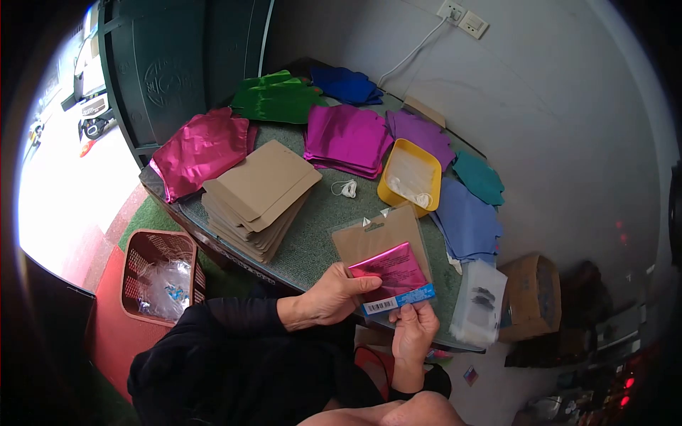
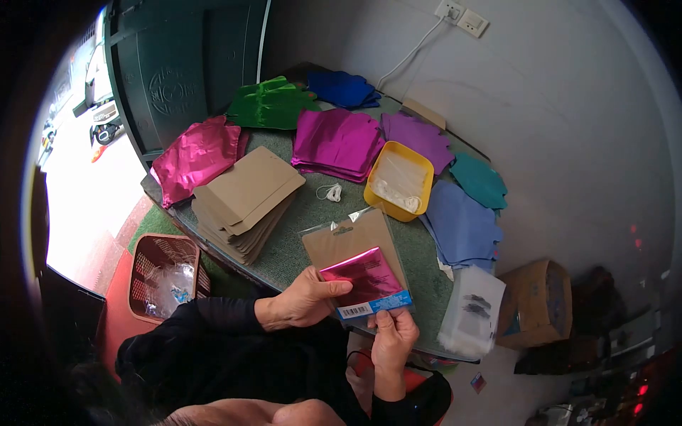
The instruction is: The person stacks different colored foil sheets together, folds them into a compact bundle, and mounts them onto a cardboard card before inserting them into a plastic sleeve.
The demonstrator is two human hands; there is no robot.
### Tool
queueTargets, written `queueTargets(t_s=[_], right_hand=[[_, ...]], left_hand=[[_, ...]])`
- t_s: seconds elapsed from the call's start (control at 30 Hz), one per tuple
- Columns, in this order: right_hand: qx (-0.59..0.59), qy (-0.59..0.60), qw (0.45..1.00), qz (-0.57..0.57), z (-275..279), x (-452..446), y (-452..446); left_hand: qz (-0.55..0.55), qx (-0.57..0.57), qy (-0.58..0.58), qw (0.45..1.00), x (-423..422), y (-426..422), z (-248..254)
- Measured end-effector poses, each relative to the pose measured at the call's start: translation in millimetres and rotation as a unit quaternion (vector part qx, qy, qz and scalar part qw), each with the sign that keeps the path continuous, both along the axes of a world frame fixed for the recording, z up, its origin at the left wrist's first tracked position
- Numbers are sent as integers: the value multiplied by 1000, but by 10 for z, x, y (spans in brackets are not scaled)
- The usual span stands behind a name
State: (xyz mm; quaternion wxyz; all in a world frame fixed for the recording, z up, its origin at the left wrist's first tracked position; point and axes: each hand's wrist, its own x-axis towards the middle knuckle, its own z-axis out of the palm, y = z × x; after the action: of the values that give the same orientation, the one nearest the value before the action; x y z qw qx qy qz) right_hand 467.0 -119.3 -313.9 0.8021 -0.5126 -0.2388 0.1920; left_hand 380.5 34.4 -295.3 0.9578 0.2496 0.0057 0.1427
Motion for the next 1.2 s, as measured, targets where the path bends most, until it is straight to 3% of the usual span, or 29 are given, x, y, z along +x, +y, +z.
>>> queueTargets(t_s=[0.27, 0.3, 0.43, 0.57, 0.6, 0.63, 0.7, 0.77, 0.83, 0.87, 0.9, 0.93, 1.0, 1.07, 1.2], right_hand=[[5, 4, 999, -35, -19, -46, 43], [-36, -8, 999, -17, 1, -36, 37], [-123, -17, 990, 60, 150, 92, -32], [-119, -52, 990, 50, 307, 191, 9], [-120, -48, 990, 49, 315, 207, -16], [-191, -106, 974, 55, 331, 225, -53], [-264, -157, 950, 61, 325, 259, -110], [-298, -187, 936, -11, 303, 302, -141], [-309, -206, 928, -16, 294, 317, -150], [-321, -281, 904, -19, 300, 304, -132], [-331, -354, 875, -23, 309, 291, -103], [-329, -356, 874, -25, 331, 280, -52], [-327, -536, 778, -36, 364, 229, 43], [-351, -528, 773, -12, 327, 187, 103], [-376, -590, 714, 4, 310, 139, 253]], left_hand=[[9, 10, 15, 1000, 39, -25, -39], [11, 16, 25, 1000, 46, 0, -29], [-4, 95, 58, 994, 79, 313, 141], [-62, 193, 91, 975, 164, 619, 99], [157, 449, 155, 866, 210, 650, -42], [353, 648, 198, 645, 231, 664, -125], [439, 735, 193, 478, 86, 631, 142], [426, 755, 166, 469, -28, 636, 208], [249, 873, 92, 410, -97, 643, 183], [188, 901, 77, 384, -127, 627, 199], [190, 901, 75, 384, -140, 619, 171], [170, 907, 69, 379, -145, 618, 127], [146, 913, 60, 377, -159, 619, 9], [143, 913, 94, 370, -180, 627, -111], [166, 918, 100, 345, -198, 595, -133]])
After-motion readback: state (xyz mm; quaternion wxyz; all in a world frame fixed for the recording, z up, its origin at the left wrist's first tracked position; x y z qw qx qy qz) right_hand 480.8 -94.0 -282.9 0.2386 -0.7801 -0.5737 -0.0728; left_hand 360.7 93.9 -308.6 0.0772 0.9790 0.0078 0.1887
